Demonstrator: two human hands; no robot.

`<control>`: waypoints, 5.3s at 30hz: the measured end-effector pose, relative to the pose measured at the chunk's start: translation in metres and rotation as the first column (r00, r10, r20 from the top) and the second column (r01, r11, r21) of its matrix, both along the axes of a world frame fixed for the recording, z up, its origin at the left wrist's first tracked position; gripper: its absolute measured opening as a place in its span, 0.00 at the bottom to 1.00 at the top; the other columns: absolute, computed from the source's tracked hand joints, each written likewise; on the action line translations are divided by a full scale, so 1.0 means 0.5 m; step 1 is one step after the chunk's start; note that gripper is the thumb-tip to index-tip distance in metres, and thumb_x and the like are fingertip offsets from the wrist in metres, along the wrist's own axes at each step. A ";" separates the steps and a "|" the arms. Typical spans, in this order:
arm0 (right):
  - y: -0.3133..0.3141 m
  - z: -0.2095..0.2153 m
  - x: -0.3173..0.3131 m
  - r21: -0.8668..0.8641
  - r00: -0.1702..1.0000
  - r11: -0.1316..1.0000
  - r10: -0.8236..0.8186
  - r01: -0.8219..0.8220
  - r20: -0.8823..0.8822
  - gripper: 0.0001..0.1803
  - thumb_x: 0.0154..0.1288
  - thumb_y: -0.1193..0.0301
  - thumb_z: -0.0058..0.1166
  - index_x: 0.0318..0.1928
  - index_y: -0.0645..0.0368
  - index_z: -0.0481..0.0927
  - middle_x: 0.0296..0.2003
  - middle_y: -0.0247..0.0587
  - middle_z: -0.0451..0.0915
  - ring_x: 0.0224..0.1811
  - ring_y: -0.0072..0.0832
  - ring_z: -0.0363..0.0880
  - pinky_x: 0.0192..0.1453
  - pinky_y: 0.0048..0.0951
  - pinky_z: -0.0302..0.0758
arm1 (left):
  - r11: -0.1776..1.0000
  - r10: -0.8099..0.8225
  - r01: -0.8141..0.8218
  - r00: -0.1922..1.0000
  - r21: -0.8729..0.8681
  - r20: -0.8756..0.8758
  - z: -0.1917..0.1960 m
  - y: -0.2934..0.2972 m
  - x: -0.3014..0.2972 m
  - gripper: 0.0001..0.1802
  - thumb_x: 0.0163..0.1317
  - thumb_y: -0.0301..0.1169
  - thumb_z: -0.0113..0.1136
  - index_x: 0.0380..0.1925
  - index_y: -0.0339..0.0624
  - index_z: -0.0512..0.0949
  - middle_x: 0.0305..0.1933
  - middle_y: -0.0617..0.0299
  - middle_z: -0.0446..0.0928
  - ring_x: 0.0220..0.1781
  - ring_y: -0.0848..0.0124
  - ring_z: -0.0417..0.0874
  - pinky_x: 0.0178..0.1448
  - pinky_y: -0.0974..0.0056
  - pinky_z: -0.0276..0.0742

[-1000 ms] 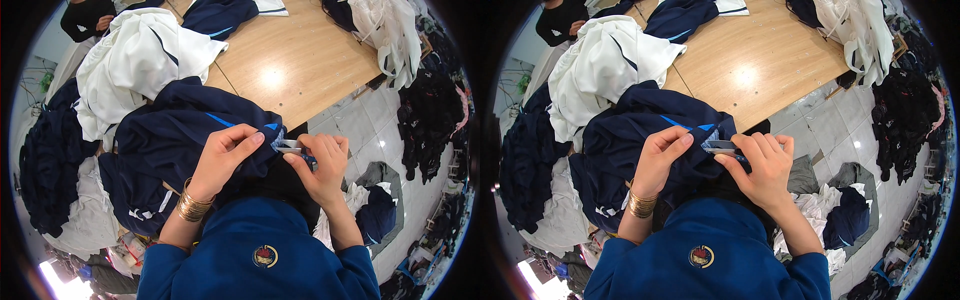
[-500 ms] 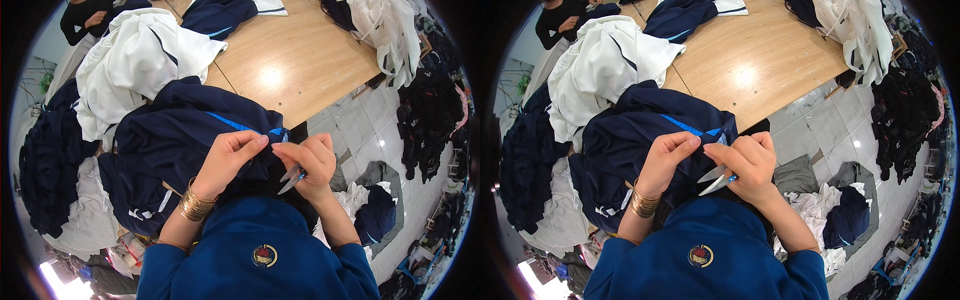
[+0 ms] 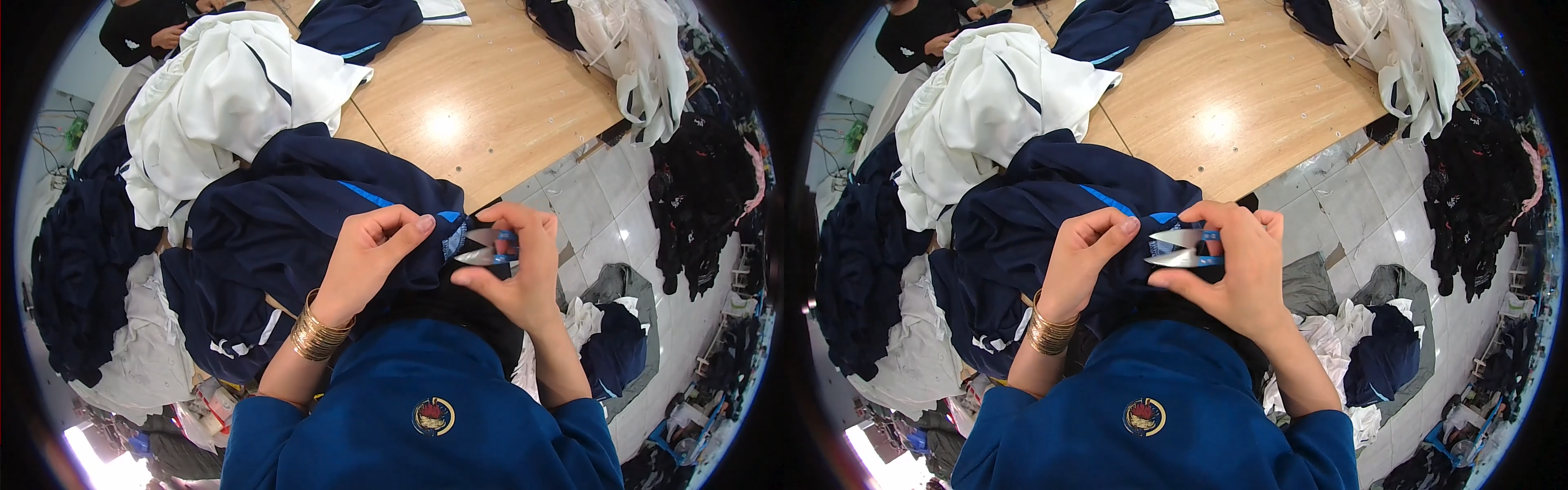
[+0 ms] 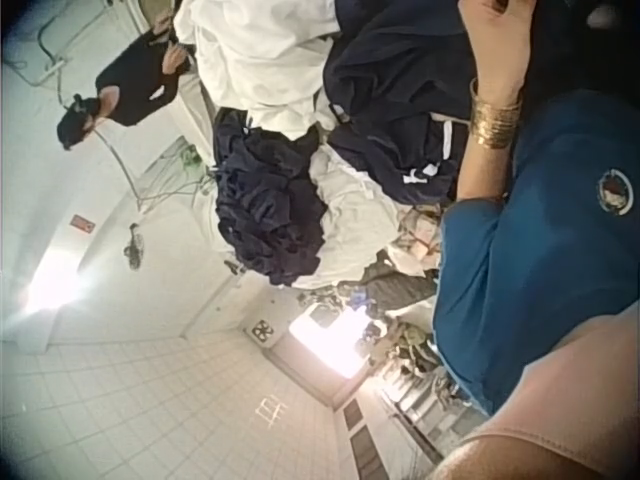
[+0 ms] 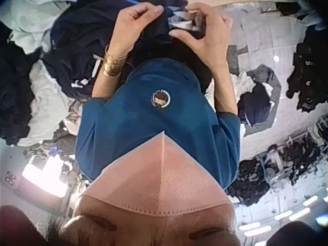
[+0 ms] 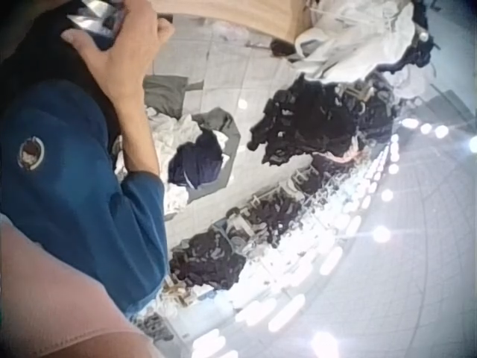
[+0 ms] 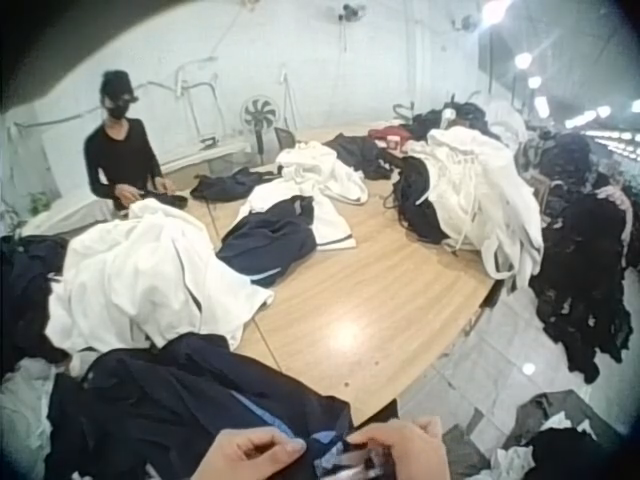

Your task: The recorder is using a pair of thread snips to trim excess loose threads from the waist and seams of navy blue athletic garments on a factory workbench.

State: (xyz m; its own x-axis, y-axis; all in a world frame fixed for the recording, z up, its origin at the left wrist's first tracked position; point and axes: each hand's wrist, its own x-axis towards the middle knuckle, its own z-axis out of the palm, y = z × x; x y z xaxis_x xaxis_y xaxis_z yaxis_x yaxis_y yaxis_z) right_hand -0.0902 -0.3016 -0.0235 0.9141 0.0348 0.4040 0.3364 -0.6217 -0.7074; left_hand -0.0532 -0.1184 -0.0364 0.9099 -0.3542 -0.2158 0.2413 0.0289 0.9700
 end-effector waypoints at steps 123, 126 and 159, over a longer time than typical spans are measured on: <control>-0.006 -0.040 -0.015 0.032 0.986 0.997 -0.058 0.063 -0.153 0.16 0.48 0.60 0.63 0.33 0.56 0.76 0.24 0.29 0.74 0.23 0.22 0.67 0.38 0.25 0.56 | 0.999 0.003 -0.005 0.999 -0.039 -0.044 0.008 0.007 -0.003 0.11 0.59 0.31 0.57 0.33 0.33 0.79 0.28 0.69 0.77 0.31 0.85 0.71 0.36 0.79 0.66; -0.011 -0.036 -0.016 -0.003 0.986 0.997 -0.077 0.078 -0.147 0.16 0.48 0.60 0.63 0.33 0.56 0.75 0.24 0.28 0.73 0.23 0.22 0.67 0.37 0.25 0.56 | 0.999 0.005 -0.007 0.999 -0.044 -0.045 0.008 0.007 -0.004 0.11 0.59 0.31 0.57 0.33 0.33 0.79 0.28 0.68 0.77 0.31 0.85 0.71 0.38 0.79 0.67; -0.008 -0.041 -0.011 -0.012 0.988 0.991 -0.137 0.137 -0.072 0.16 0.45 0.62 0.65 0.33 0.53 0.77 0.23 0.26 0.73 0.20 0.21 0.64 0.34 0.25 0.55 | 1.000 0.012 -0.013 0.999 -0.022 -0.043 0.001 0.010 -0.007 0.11 0.60 0.31 0.57 0.33 0.32 0.79 0.28 0.69 0.76 0.31 0.85 0.71 0.36 0.79 0.66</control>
